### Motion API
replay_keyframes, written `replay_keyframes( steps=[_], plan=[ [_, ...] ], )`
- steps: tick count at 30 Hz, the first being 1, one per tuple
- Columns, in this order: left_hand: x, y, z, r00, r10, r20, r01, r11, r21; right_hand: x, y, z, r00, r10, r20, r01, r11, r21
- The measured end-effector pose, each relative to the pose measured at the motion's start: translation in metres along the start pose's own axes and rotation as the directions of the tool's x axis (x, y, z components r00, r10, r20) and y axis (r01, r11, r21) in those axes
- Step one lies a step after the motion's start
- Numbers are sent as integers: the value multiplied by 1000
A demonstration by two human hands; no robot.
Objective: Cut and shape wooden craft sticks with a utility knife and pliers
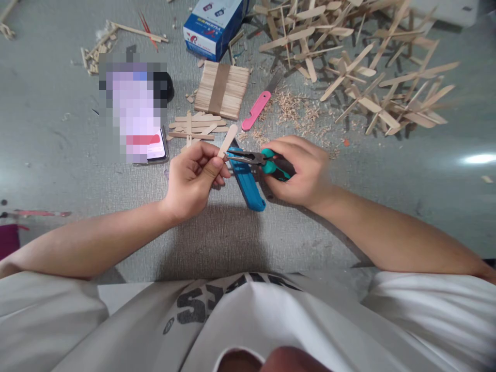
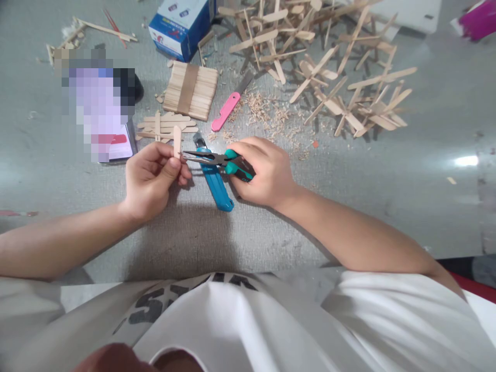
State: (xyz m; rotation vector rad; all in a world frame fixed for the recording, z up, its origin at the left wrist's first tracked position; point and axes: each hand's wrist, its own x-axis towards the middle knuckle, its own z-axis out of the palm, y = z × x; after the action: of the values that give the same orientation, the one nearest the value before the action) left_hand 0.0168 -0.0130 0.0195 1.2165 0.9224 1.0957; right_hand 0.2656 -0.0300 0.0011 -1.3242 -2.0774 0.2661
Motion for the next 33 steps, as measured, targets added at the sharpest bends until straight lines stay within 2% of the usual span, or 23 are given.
replay_keyframes(
  steps=[4,11,22,27,30,33],
  plan=[
    [1,0,0,1000,-5,-24,5,1000,-9,0,0,0,998,-50,-28,50,999,5],
    [-1,0,0,999,30,-28,-28,998,63,2,-4,-4,999,38,16,-39,999,15],
    [-2,2,0,997,73,-14,-71,990,119,2,-4,-5,1000,-2,10,1,998,62],
    [-4,1,1,998,51,-24,-47,991,128,2,-4,-5,997,57,46,-59,998,30],
    [-7,0,1,999,38,-15,-35,990,134,3,-5,-5,999,30,36,-32,999,40],
    [-10,1,1,997,80,5,-80,982,168,2,-5,-5,1000,-8,21,7,998,55]
  ],
)
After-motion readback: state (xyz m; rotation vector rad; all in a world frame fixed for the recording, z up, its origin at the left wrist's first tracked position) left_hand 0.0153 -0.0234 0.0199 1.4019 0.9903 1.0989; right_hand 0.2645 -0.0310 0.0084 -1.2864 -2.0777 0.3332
